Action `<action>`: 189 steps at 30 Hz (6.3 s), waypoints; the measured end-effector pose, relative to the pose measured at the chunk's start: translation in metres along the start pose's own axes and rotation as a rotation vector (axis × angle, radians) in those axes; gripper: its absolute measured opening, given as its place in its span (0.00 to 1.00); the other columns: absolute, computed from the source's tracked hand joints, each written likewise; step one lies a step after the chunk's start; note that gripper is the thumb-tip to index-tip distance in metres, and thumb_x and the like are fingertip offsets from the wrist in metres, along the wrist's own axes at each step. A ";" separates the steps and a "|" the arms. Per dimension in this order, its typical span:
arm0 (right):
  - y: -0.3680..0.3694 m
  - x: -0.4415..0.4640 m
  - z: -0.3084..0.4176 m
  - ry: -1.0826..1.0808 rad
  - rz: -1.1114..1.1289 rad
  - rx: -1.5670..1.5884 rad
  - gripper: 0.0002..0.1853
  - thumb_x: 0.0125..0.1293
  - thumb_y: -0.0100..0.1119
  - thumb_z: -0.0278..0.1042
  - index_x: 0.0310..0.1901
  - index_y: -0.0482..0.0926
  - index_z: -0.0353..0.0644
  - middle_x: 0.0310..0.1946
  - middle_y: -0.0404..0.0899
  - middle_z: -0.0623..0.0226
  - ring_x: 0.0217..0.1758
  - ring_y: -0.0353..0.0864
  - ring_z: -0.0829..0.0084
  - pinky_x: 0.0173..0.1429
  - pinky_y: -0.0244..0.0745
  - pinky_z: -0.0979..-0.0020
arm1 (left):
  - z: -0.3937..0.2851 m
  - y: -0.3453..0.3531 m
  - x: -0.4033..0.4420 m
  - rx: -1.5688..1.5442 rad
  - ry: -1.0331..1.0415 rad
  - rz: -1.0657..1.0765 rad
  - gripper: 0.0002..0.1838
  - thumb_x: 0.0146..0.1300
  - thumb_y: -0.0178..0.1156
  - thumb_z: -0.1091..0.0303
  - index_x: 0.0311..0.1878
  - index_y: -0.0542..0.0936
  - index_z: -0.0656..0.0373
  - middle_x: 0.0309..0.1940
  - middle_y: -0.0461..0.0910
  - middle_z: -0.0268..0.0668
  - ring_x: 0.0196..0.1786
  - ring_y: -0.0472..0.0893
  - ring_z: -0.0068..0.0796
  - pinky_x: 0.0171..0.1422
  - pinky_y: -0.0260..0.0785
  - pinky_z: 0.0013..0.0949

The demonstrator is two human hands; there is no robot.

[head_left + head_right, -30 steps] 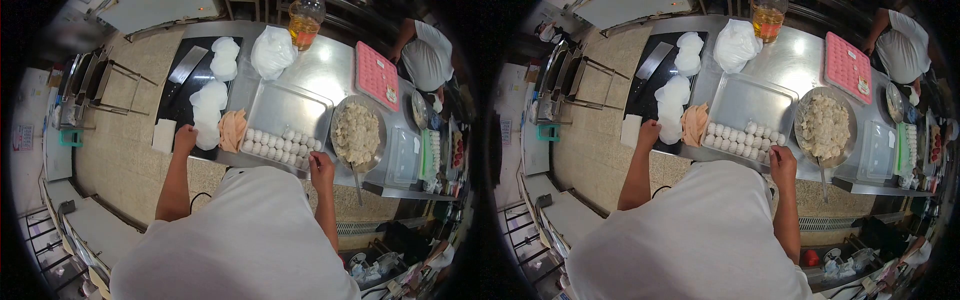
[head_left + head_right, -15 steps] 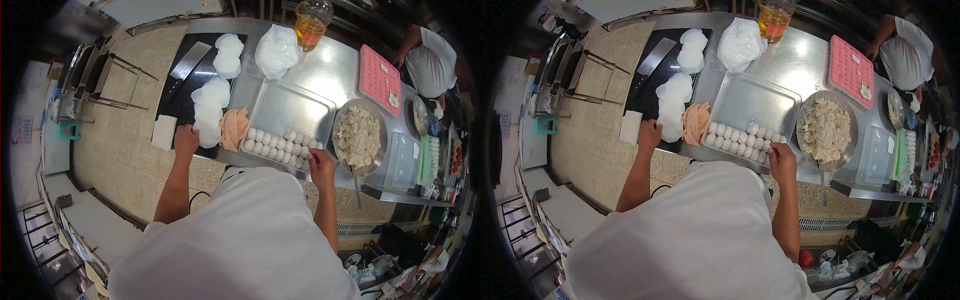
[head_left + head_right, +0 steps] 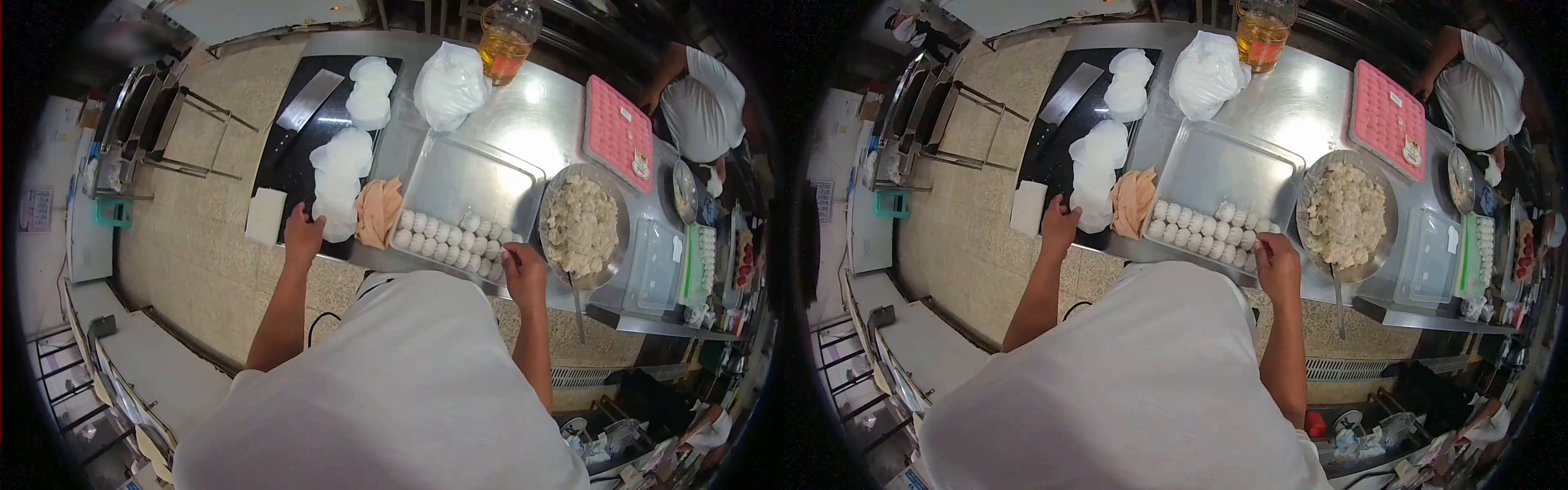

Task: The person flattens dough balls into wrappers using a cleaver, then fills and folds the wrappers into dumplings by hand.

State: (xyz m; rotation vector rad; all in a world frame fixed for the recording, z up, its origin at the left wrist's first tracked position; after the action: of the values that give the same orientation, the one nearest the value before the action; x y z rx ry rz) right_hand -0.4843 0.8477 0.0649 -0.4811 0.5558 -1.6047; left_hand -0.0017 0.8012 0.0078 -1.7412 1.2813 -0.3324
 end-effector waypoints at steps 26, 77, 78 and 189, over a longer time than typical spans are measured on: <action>0.002 0.001 0.008 -0.045 0.037 -0.055 0.10 0.65 0.65 0.26 0.46 0.82 0.34 0.37 0.83 0.53 0.34 0.83 0.60 0.40 0.78 0.64 | 0.000 0.002 -0.015 0.026 0.200 -0.192 0.25 0.57 0.68 0.72 0.60 0.78 0.61 0.35 0.85 0.40 0.38 0.86 0.32 0.46 0.77 0.35; 0.019 0.000 0.024 -0.030 0.062 -0.026 0.08 0.65 0.65 0.27 0.44 0.82 0.35 0.37 0.82 0.53 0.35 0.82 0.57 0.41 0.77 0.62 | -0.033 0.055 0.079 -1.224 -0.507 0.554 0.25 0.61 0.58 0.75 0.63 0.73 0.67 0.57 0.80 0.52 0.59 0.81 0.52 0.67 0.74 0.57; 0.021 -0.001 0.024 -0.035 0.075 -0.034 0.08 0.65 0.65 0.28 0.44 0.83 0.35 0.37 0.82 0.53 0.35 0.83 0.57 0.41 0.77 0.62 | -0.040 0.052 0.081 -1.263 -0.457 0.559 0.25 0.61 0.58 0.75 0.63 0.72 0.68 0.58 0.79 0.52 0.60 0.81 0.52 0.68 0.73 0.58; 0.025 0.039 0.109 0.025 0.260 0.385 0.09 0.65 0.70 0.28 0.35 0.77 0.36 0.28 0.77 0.74 0.31 0.73 0.85 0.35 0.71 0.77 | -0.250 0.048 -0.095 -0.571 0.479 1.392 0.24 0.56 0.61 0.75 0.59 0.74 0.61 0.48 0.79 0.32 0.51 0.78 0.23 0.61 0.69 0.29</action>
State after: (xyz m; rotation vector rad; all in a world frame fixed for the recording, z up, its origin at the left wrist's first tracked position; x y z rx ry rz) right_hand -0.4026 0.7988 0.1354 -0.0954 0.3011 -1.4240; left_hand -0.2391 0.7541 0.1325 -0.7652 2.7637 0.5099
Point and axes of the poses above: each hand's wrist, its own x-axis towards the middle knuckle, its own y-axis out of the palm, z = x × y, the point moved 8 cm from there along x, towards the middle knuckle
